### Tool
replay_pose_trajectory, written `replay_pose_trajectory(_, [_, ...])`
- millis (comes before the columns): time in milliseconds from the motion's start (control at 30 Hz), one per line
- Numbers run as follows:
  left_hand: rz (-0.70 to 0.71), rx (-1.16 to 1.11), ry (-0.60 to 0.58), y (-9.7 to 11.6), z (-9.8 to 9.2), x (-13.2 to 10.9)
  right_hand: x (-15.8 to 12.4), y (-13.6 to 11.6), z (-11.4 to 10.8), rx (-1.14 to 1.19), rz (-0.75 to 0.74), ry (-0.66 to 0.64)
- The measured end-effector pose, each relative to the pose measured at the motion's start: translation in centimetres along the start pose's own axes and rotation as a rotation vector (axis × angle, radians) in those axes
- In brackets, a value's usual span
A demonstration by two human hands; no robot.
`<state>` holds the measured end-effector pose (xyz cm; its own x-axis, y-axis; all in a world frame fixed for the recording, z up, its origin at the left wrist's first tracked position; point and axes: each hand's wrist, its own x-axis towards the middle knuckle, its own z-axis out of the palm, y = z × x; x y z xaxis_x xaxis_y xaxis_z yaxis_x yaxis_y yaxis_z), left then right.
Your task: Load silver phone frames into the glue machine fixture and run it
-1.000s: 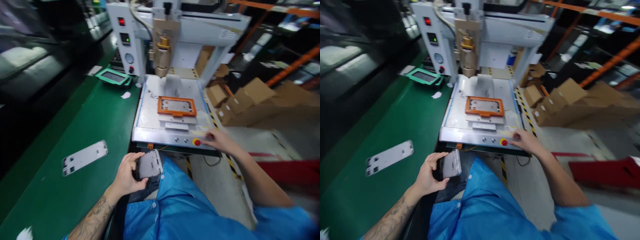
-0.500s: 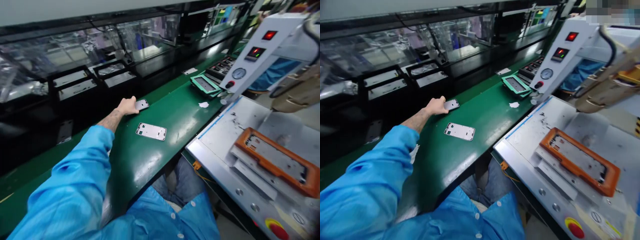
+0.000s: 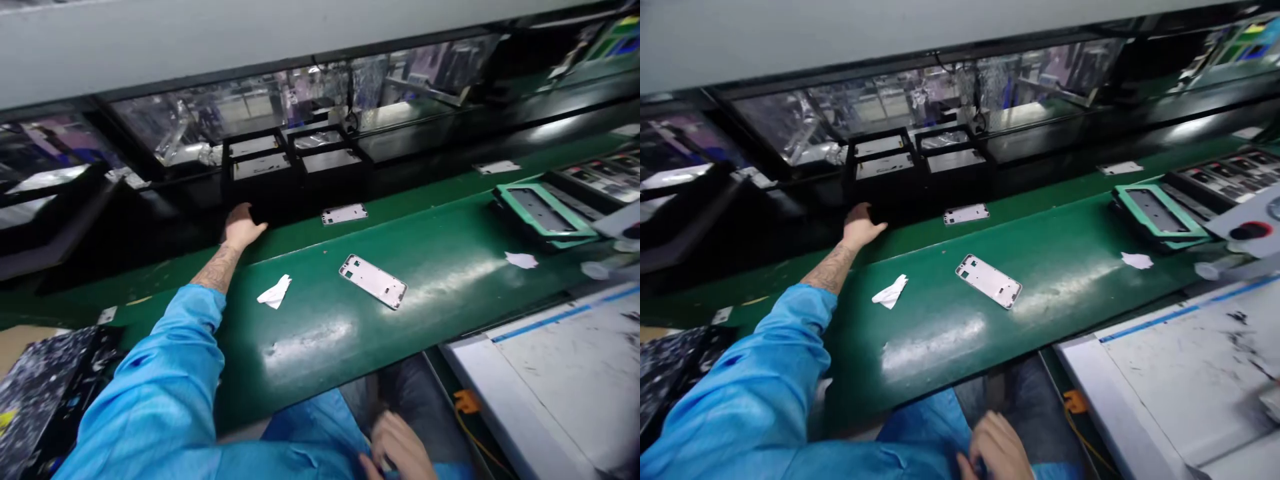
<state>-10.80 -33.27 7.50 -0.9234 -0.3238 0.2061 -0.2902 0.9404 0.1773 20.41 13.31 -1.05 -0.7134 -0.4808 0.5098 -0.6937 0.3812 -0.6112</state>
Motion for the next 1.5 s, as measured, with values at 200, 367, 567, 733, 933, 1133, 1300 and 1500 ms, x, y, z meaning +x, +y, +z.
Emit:
replay_pose_trajectory(200, [-0.303, 0.002, -0.098, -7.5, -0.2, -2.2, 11.2, 7.4, 0.4, -0.494, 0.176, 0.133])
replay_pose_trajectory(367, [-0.286, -0.041, -0.163, -6.5, -1.3, -1.6, 14.6, 13.3, -2.7, -0.561, 0.415, 0.124])
replay_pose_trajectory(567, [-0.153, -0.200, -0.242, -4.1, -4.3, -6.0, 14.2, 10.7, -0.7, -0.459, 0.334, 0.129])
replay_pose_trajectory(733, [0.148, -0.339, -0.305, 5.5, -3.3, -10.6, 15.3, 4.5, 5.1, -0.422, 0.308, 0.026])
replay_pose_trajectory(933, [0.497, -0.315, -0.360, 20.8, 1.0, -13.1, 13.3, 2.4, 6.7, -0.348, 0.302, 0.045])
replay_pose_trajectory(1133, [0.551, -0.389, -0.376, 22.8, 1.5, -14.5, 9.8, 3.1, 3.7, -0.289, 0.327, 0.031])
replay_pose_trajectory(1300, [0.336, -0.639, -0.379, 13.9, -1.5, -15.4, 12.5, 2.6, 4.7, -0.327, 0.286, -0.050])
replay_pose_trajectory(1500, [0.173, -0.926, -0.413, 4.0, -3.6, -24.3, 15.8, 4.7, 5.7, -0.316, 0.285, 0.008])
